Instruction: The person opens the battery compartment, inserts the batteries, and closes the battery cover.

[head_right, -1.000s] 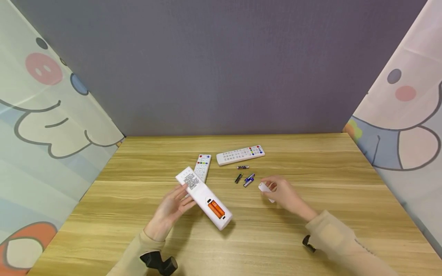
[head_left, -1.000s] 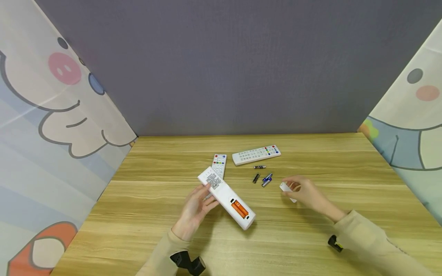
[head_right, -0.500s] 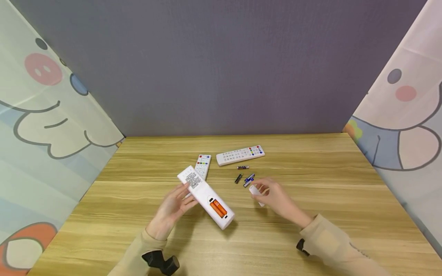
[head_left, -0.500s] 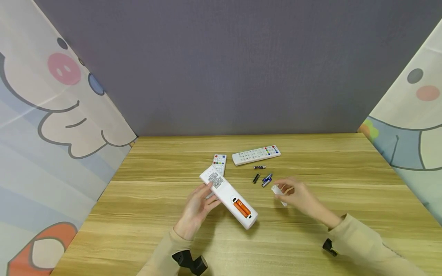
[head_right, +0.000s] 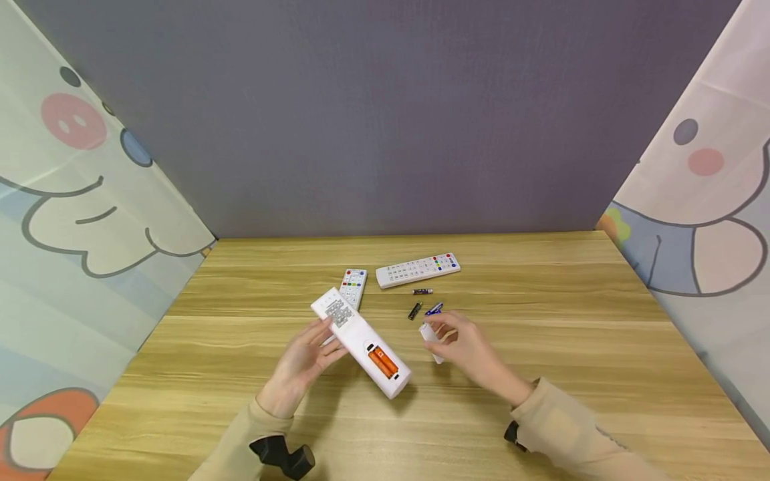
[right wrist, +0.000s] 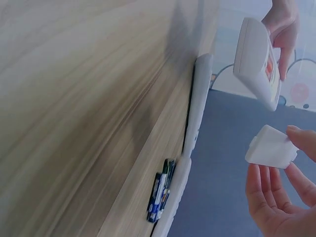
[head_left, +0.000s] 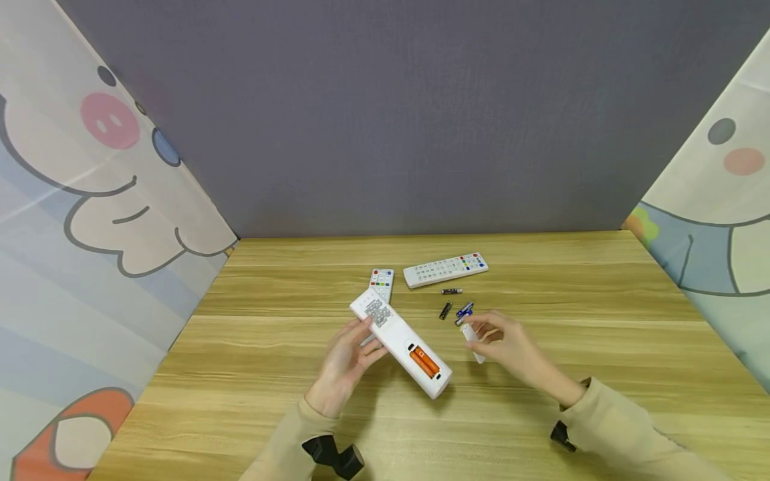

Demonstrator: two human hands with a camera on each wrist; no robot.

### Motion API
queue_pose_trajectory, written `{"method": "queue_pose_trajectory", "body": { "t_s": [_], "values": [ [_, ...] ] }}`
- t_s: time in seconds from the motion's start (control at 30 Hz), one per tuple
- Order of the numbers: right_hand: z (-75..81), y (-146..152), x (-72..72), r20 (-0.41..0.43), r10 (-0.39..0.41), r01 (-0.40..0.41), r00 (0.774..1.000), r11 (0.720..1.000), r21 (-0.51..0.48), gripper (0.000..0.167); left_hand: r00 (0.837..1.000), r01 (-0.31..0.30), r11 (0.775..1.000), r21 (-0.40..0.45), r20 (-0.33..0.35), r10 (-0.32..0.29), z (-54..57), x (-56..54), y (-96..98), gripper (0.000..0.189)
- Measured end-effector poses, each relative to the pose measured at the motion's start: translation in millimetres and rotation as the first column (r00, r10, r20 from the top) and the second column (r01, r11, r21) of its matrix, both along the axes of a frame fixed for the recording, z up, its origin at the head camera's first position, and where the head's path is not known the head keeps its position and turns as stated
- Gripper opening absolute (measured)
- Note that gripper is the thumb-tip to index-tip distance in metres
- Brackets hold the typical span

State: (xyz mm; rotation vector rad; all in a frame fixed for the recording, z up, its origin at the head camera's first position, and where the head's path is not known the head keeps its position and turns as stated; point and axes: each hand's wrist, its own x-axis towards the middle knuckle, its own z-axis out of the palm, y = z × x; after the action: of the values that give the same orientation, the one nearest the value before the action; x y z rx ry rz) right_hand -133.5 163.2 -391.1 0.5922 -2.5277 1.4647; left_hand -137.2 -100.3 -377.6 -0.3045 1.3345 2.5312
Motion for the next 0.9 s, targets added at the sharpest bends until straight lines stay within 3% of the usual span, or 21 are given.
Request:
{"method": "queue_pose_trajectory", "body": {
  "t_s": [0.5, 0.9],
  "values": [
    [2.7, -13.9, 6.1, 0.011, 0.014, -0.013, 1.0, 0.996, -0.089, 0.036, 1.0, 0.001, 1.0, -0.003, 0.025, -0.001, 1.6, -1.2, 5.7, 0.037],
    [4.4, -28.7, 14.0, -0.081, 0.051, -0.061, 0.995, 0.991, -0.123, 0.034, 1.0, -0.002, 1.0, 0.002, 0.016, 0.002, 4.0, -0.2, 8.4, 0.041]
  ]
}}
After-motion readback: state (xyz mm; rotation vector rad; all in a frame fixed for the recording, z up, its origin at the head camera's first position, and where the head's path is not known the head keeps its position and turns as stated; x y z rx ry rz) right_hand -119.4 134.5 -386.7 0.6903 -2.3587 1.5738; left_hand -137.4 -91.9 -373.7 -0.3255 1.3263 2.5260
